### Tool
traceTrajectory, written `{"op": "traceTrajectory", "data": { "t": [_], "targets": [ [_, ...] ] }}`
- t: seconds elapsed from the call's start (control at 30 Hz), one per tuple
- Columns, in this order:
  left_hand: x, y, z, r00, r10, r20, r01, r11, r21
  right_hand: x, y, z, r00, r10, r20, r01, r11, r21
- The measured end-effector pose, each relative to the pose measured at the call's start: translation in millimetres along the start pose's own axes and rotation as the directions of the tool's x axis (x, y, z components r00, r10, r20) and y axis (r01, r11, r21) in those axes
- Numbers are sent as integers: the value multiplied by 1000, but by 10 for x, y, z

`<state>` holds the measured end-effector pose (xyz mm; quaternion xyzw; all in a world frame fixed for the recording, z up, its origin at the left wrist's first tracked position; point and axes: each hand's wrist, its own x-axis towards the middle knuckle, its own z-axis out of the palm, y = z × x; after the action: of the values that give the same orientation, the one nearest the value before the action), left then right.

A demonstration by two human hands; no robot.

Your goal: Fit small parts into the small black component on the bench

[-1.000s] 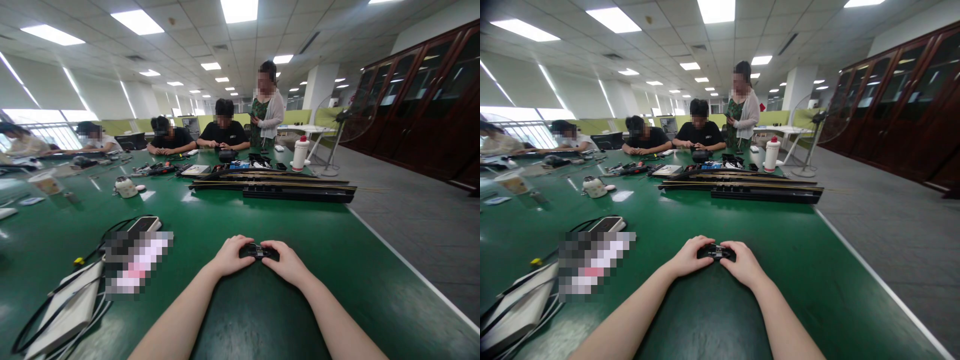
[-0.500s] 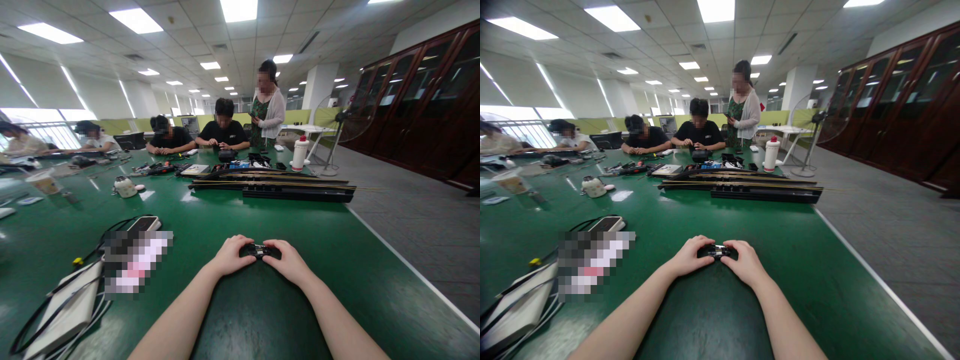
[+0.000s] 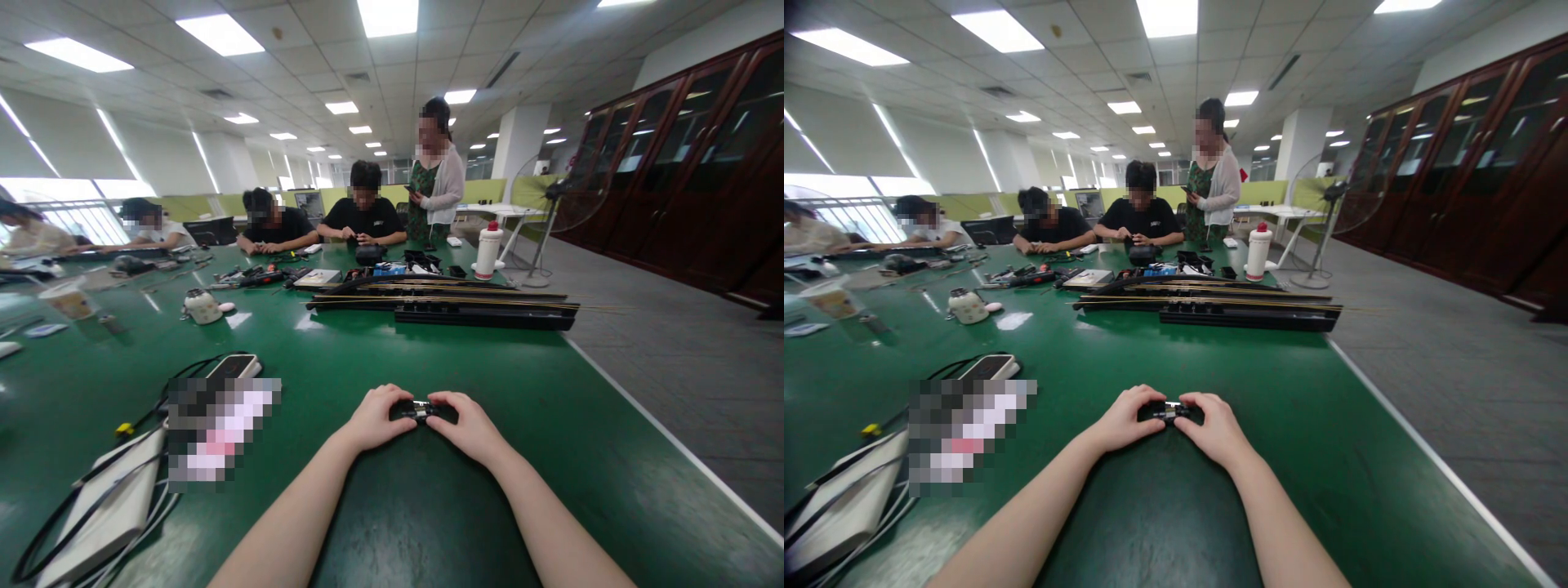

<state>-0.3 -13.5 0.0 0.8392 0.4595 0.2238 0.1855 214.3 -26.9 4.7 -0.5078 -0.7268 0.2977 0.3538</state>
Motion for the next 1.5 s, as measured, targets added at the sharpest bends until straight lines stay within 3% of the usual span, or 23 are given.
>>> {"op": "traceTrajectory", "data": {
  "t": [0.43, 1.5],
  "targets": [
    [1, 19, -14, 1000, 1, 4, -1, 1000, 7, 0, -11, -4, 999, -17, 40, 20, 997, -80],
    [-4, 14, -9, 1000, 2, -5, -2, 1000, -9, 7, -17, -13, 999, -8, 47, 12, 996, -91]
  ]
}}
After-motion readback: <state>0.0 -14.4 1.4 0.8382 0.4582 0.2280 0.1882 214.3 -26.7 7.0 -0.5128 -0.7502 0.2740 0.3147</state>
